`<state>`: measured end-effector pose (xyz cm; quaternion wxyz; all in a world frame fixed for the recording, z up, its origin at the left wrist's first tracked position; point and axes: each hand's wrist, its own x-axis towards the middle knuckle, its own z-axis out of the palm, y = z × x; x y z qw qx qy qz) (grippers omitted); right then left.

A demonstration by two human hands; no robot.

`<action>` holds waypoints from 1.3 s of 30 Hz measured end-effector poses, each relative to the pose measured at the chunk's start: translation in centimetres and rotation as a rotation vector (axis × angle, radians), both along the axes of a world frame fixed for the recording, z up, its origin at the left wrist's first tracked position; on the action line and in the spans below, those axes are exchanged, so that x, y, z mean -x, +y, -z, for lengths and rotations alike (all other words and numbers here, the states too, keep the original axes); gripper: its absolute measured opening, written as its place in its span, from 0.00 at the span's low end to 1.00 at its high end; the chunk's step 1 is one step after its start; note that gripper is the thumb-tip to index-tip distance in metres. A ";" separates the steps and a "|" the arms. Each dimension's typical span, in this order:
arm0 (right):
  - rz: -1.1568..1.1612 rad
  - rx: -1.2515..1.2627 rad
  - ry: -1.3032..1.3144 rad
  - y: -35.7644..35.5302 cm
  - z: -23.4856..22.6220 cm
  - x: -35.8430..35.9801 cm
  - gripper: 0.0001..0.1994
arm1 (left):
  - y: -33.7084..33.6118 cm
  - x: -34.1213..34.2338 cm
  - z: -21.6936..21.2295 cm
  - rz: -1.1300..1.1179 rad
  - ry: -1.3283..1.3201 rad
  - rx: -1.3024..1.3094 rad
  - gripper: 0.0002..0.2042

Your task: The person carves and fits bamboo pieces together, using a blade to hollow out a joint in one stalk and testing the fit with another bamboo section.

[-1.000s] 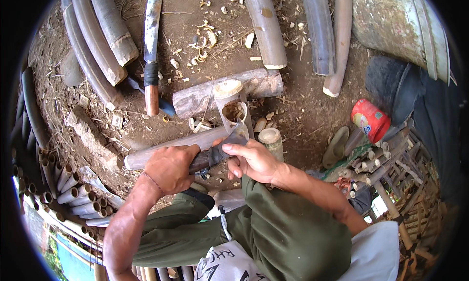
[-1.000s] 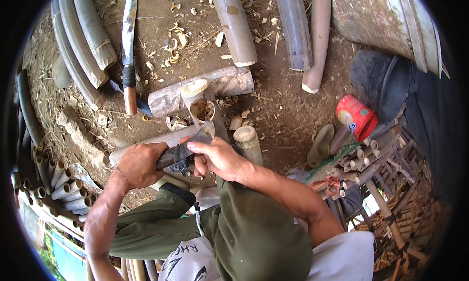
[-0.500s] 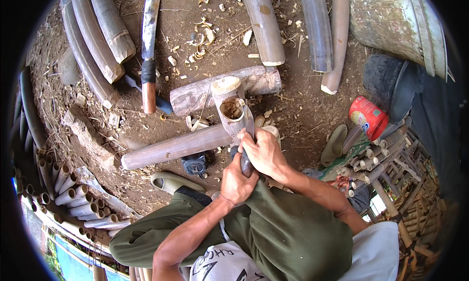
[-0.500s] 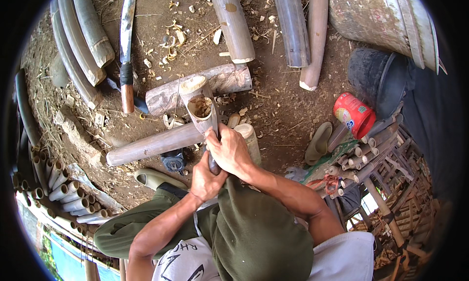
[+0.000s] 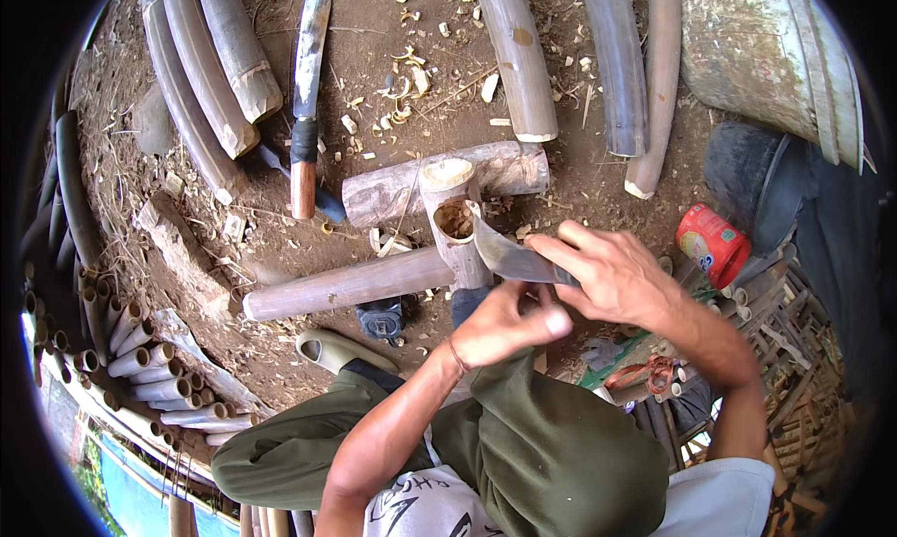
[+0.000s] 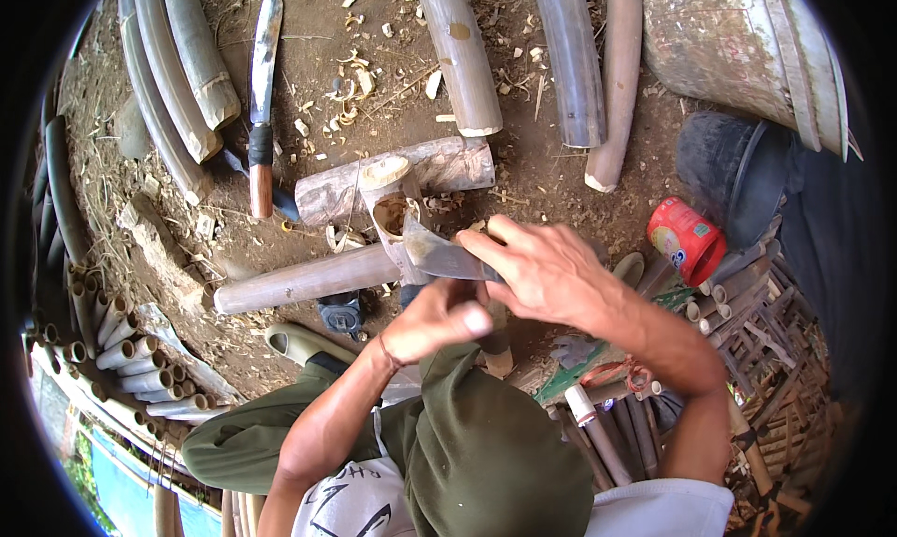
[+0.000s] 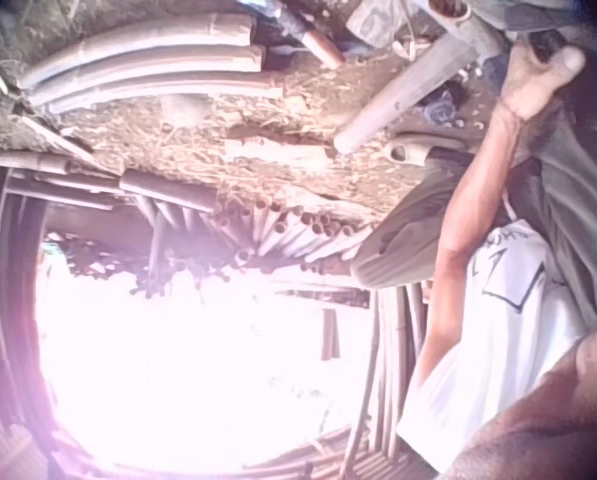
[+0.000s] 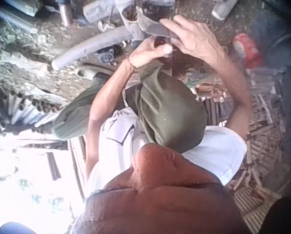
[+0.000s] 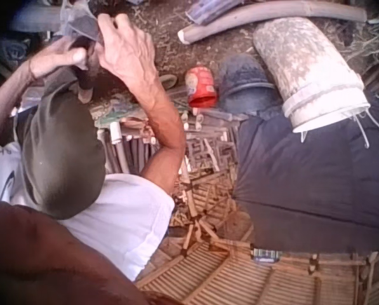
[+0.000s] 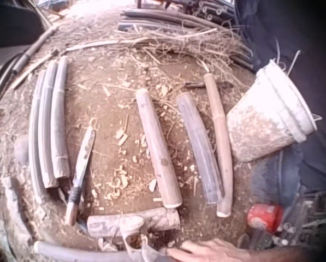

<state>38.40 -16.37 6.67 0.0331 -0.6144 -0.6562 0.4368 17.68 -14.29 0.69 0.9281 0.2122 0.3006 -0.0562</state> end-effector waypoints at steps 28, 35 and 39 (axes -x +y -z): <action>0.779 0.300 0.302 -2.2 5.7 12.3 0.13 | 7.2 1.4 2.5 0.659 0.422 -0.951 0.16; 0.198 -0.049 -0.053 0.0 5.0 2.6 0.17 | 2.3 -3.3 0.9 -0.154 0.581 -0.167 0.22; -0.409 -0.098 -0.325 6.5 3.1 2.0 0.08 | 2.5 -3.9 -0.1 -0.618 0.352 0.211 0.18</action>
